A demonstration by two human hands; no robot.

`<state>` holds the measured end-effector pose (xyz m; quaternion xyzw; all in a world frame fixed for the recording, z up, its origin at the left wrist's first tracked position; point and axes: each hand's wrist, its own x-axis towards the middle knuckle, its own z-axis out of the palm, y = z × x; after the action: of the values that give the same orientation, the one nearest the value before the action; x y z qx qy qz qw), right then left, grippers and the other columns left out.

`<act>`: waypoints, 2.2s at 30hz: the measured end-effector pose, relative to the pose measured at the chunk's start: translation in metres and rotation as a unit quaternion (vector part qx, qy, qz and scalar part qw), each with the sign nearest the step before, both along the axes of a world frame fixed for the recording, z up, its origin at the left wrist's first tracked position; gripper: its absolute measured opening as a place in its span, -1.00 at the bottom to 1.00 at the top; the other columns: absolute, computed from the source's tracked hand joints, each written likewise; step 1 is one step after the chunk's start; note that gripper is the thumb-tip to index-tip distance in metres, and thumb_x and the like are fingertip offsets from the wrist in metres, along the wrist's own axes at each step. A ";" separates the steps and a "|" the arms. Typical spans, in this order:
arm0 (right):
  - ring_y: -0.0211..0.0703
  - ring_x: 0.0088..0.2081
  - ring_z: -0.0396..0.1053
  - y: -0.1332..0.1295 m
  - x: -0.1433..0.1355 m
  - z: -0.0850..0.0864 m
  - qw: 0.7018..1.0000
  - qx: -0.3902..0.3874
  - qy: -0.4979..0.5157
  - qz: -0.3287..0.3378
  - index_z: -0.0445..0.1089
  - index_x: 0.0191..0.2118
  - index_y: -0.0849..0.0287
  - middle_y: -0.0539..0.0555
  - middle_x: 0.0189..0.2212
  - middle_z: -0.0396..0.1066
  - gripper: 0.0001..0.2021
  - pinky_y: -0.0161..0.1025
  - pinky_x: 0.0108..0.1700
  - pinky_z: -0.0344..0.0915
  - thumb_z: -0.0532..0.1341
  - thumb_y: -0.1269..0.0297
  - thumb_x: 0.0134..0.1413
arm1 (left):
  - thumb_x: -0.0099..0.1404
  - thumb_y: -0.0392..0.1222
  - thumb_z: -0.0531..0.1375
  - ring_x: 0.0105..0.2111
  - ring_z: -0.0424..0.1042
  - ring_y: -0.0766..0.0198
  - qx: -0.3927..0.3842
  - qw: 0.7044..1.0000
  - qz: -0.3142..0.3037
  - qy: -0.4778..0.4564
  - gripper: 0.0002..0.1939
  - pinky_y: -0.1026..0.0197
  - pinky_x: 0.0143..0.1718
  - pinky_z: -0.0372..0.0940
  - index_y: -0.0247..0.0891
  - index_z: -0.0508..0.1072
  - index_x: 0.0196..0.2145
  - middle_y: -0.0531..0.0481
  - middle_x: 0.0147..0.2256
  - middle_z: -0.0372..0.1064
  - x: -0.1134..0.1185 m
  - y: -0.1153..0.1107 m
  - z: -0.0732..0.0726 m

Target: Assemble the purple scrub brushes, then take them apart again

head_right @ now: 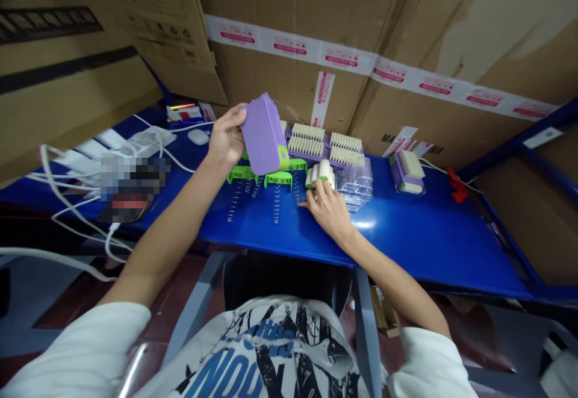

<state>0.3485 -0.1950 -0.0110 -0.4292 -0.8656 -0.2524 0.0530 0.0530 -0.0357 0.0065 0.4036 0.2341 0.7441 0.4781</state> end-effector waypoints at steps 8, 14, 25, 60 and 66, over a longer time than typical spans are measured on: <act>-0.03 -0.15 0.58 0.004 0.000 0.001 0.955 0.085 0.267 0.102 0.23 0.49 0.12 0.35 0.19 0.45 -0.43 -0.17 -0.36 0.54 0.24 -0.05 0.61 | 0.03 0.04 0.69 -0.30 0.59 0.20 -0.032 0.998 -0.042 -0.017 -0.54 0.16 -0.24 0.46 -0.21 0.64 -0.27 -0.01 -0.29 0.60 0.023 -0.023 0.002; 0.38 0.44 0.33 0.016 -0.023 0.047 0.908 0.104 0.389 0.112 -0.31 0.72 -0.08 0.42 0.50 0.11 0.00 0.22 0.11 0.70 0.34 -0.03 0.48 | 0.09 0.08 0.68 -0.26 0.61 0.18 -0.045 0.995 -0.093 -0.007 -0.52 0.12 -0.13 0.54 -0.22 0.55 -0.36 -0.03 -0.27 0.61 0.047 -0.043 -0.001; 0.47 0.45 0.29 0.032 -0.044 0.075 0.938 0.171 0.302 0.006 0.17 0.60 0.16 0.38 0.56 0.21 -0.18 0.44 0.38 0.46 0.25 0.25 0.24 | 0.02 0.12 0.72 -0.28 0.54 0.22 -0.003 0.999 -0.048 -0.013 -0.24 0.04 -0.02 0.62 -0.14 0.22 -0.32 0.11 -0.33 0.38 0.052 -0.068 0.023; 0.18 0.09 0.45 0.039 0.016 0.088 0.864 -0.195 0.423 0.192 0.29 0.21 0.05 0.18 0.07 0.38 0.13 0.18 0.16 0.54 0.54 -0.66 -0.32 | 0.01 -0.01 0.68 -0.50 0.30 0.33 -0.090 0.980 -0.162 0.074 -0.26 0.22 -0.48 0.32 -0.12 0.15 -0.33 0.15 -0.44 0.21 0.060 -0.074 0.023; 0.25 0.10 0.46 0.037 0.003 0.070 0.859 -0.110 0.480 0.144 0.33 0.17 0.06 0.25 0.07 0.44 0.05 0.23 0.17 0.49 0.47 -0.69 -0.19 | 0.14 0.00 0.64 -0.50 0.32 0.28 -0.095 0.988 -0.104 0.069 -0.36 0.18 -0.46 0.28 -0.13 0.19 -0.37 0.10 -0.46 0.24 0.053 -0.062 0.014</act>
<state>0.3512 -0.1583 0.0595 -0.3710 -0.8073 0.0922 0.4497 0.1063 -0.0976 0.0207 0.4290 0.2930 0.6352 0.5716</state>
